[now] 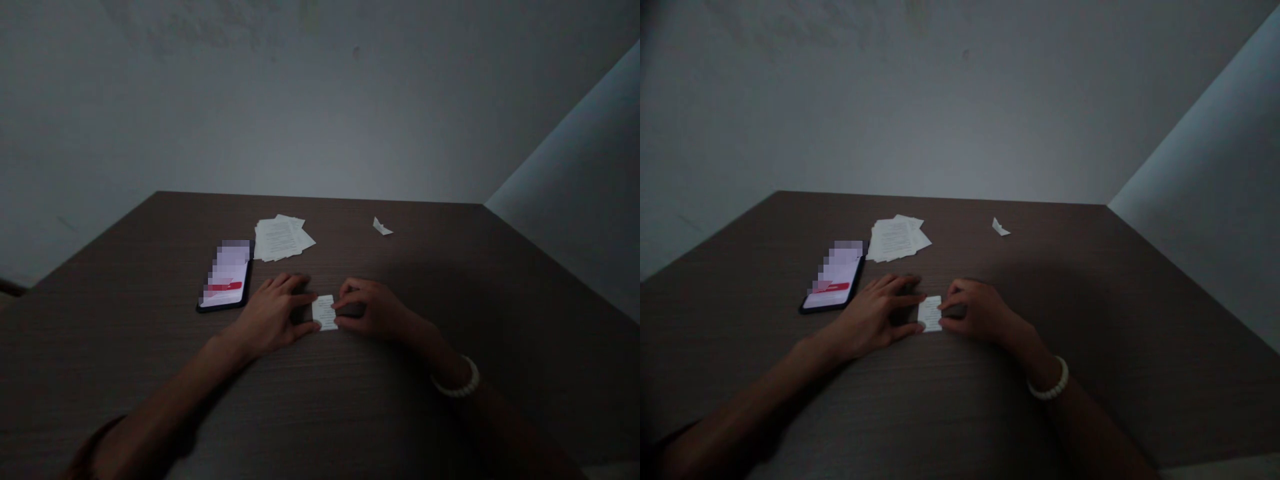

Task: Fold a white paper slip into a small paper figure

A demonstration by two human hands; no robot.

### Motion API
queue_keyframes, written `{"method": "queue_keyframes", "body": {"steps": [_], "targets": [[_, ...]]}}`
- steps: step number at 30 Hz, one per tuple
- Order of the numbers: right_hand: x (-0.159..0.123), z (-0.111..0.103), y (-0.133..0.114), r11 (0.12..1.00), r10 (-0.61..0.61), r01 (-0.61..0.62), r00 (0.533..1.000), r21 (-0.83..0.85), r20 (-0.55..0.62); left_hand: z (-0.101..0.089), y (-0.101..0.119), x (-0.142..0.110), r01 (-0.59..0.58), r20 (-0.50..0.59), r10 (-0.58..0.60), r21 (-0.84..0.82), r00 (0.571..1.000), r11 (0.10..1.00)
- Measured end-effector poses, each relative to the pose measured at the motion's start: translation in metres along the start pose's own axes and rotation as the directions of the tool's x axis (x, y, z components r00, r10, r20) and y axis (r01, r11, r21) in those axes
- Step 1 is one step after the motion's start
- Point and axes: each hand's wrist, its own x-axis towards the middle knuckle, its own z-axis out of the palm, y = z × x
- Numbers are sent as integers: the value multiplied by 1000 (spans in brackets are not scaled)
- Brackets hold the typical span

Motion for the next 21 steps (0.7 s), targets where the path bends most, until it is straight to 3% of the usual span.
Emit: {"method": "queue_keyframes", "body": {"steps": [21], "targets": [[-2,-2,2,1000,-11,10,1000,11,27,-1,1,0,3,16,-3,11,1000,1000]]}}
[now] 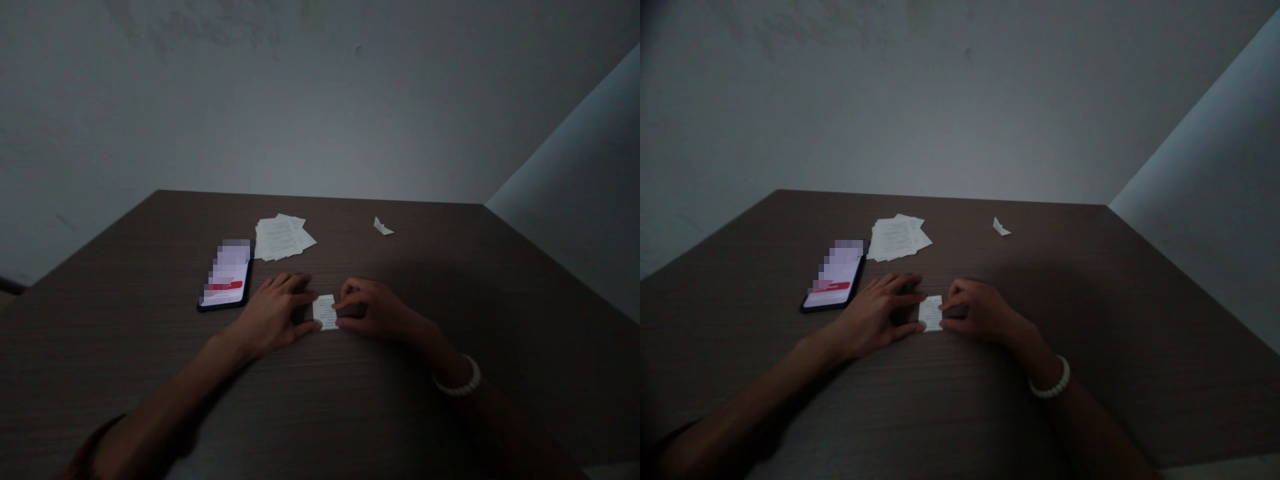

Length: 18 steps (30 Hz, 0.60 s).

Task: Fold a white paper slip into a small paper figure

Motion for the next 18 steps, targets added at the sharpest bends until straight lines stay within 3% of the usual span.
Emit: {"method": "queue_keyframes", "body": {"steps": [18], "targets": [[4,9,4,998,-35,30,996,-62,-86,-1,1,1,17,14,-17,-3,1000,1000]]}}
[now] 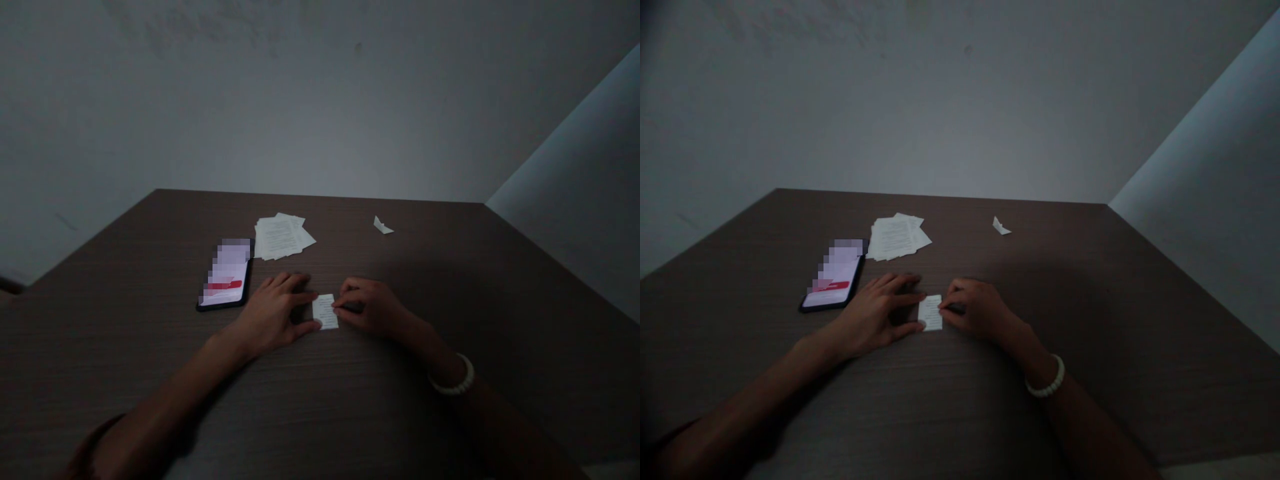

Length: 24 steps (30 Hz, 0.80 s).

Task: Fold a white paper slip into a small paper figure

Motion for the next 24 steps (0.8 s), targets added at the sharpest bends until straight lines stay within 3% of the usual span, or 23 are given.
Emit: {"method": "queue_keyframes", "body": {"steps": [15,24], "targets": [[2,-1,-15,1000,10,-10,1000,9,-24,-3,0,0,-11,-5,11,-8,1000,1000],[1,0,-7,999,5,-6,1000,46,18,2,-1,1,-13,-9,13,0,1000,1000]]}}
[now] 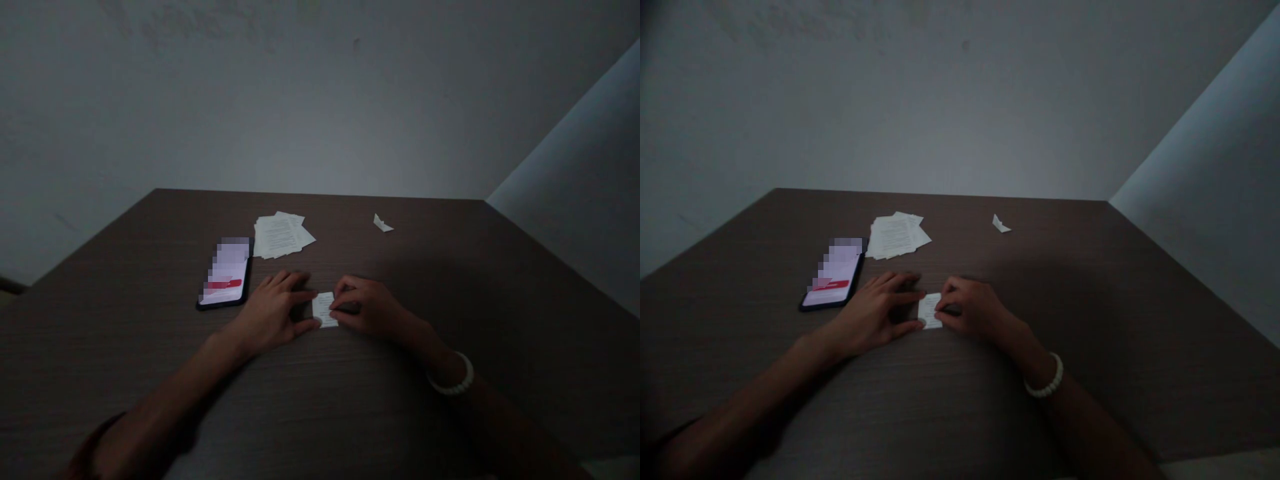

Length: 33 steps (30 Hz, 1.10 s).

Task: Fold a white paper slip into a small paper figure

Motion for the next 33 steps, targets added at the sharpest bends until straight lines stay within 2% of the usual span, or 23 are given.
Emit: {"method": "queue_keyframes", "body": {"steps": [21,33], "targets": [[1,-1,4,1000,-5,5,1000,-11,18,1,0,0,0,-5,0,-18,1000,1000],[0,-7,4,1000,9,-8,997,-16,76,2,0,-1,2,4,-2,-10,1000,1000]]}}
